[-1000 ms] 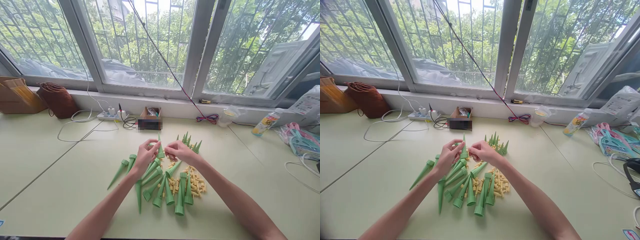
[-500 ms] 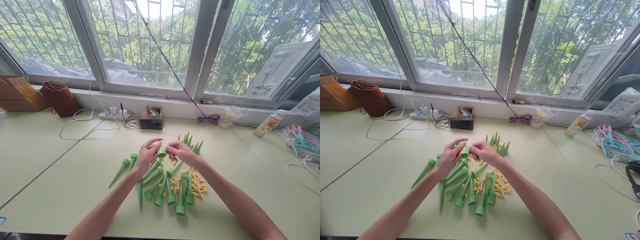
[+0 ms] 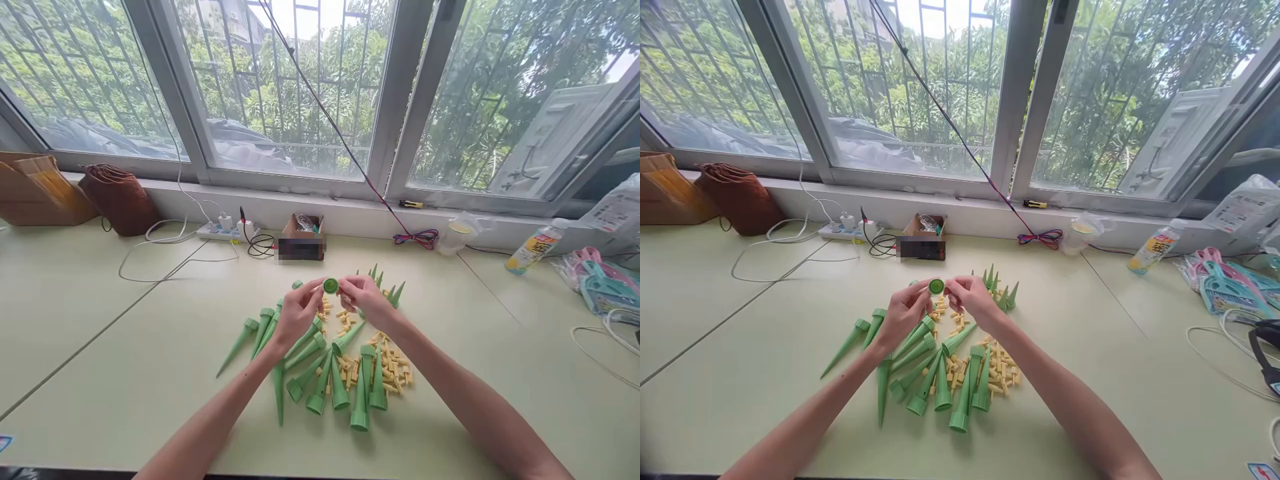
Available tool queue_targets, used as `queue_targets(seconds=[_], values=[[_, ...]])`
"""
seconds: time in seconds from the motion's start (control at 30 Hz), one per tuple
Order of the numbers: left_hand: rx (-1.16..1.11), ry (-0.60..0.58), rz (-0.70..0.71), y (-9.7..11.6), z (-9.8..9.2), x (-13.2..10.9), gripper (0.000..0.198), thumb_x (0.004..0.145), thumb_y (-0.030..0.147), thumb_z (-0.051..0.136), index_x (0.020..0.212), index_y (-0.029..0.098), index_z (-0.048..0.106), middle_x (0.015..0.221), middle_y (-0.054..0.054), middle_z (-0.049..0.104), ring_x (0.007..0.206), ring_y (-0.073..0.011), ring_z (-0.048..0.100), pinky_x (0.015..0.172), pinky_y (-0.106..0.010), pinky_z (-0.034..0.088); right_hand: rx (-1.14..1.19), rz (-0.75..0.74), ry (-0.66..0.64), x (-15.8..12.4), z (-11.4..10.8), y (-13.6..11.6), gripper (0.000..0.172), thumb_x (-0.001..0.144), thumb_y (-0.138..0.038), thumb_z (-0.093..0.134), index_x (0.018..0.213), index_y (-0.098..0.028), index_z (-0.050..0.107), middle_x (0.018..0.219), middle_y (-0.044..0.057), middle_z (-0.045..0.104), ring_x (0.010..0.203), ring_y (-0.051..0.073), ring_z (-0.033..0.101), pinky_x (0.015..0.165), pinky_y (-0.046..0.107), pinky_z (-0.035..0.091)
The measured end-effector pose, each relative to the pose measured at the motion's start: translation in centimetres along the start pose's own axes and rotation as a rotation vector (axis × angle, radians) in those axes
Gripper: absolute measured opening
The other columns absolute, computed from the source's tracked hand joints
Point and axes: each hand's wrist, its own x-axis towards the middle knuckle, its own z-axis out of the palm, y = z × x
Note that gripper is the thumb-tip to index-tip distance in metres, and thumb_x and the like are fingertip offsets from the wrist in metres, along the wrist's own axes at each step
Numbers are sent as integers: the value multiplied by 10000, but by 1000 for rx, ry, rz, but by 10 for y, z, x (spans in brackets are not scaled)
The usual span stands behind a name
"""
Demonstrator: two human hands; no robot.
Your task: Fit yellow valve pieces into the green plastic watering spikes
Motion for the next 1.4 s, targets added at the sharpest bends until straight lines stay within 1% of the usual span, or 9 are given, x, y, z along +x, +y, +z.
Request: queue_targets(seconds=[0.2,0.3,0.47,0.6,0.67,0.83,0.97,1.1,1.4], values=[[157,66,145,2,-3,-1,332,818,378,671,1107,219,714,1072,-75,571,612,-80,517,509,-195,448,17,14,-13,0,-1,1,410,802,-505,668,631,-161,525,528,-67,366,437,64,376,453,240,256],[180,54,166,2,-3,-1,306,835,389,653,1076,213,721,1143,-91,591,603,-80,519,522,-205,464,6,20,-20,0,-1,-1,407,805,-507,665,639,-158,540,519,-70,358,437,67,377,455,241,258],[229,70,201,0,-4,0,250,855,393,638,979,197,731,970,-65,654,522,-72,434,497,-214,404,-51,19,-34,-2,1,-2,397,808,-510,652,650,-156,568,484,-73,357,438,72,363,458,242,266],[297,111,232,-4,-4,0,212,832,385,671,792,182,715,697,-7,586,520,-86,387,492,-217,331,-70,22,-45,-2,1,-3,398,811,-508,641,635,-158,567,477,-69,368,432,71,355,449,242,258],[274,122,209,-5,-3,-1,216,817,385,688,759,176,692,649,7,567,502,-80,376,483,-219,309,-76,21,-49,-2,1,-4,404,813,-512,638,631,-157,569,473,-70,366,428,71,354,449,243,262],[28,75,49,1,0,-3,304,777,432,717,932,188,624,680,10,630,484,-80,451,459,-203,331,-134,20,-48,-2,2,-4,414,823,-529,612,642,-160,570,473,-59,409,422,73,366,450,241,275],[-142,44,-81,8,2,-3,433,756,440,738,1073,218,543,555,85,525,399,-53,374,404,-171,282,-214,-14,-43,0,0,2,411,858,-520,569,654,-163,575,470,-47,446,419,78,366,440,235,279],[-251,13,-144,10,3,-2,476,774,436,729,1146,227,518,494,118,427,354,-38,299,362,-152,233,-351,-81,-16,1,-2,8,398,898,-484,524,659,-171,577,483,-28,483,436,93,398,456,241,312],[-341,-21,-237,8,-1,-1,488,834,444,667,1244,225,518,508,94,476,323,-36,300,319,-152,208,-561,-170,31,-3,0,7,349,925,-416,493,663,-191,548,547,-5,522,497,120,450,535,262,349]])
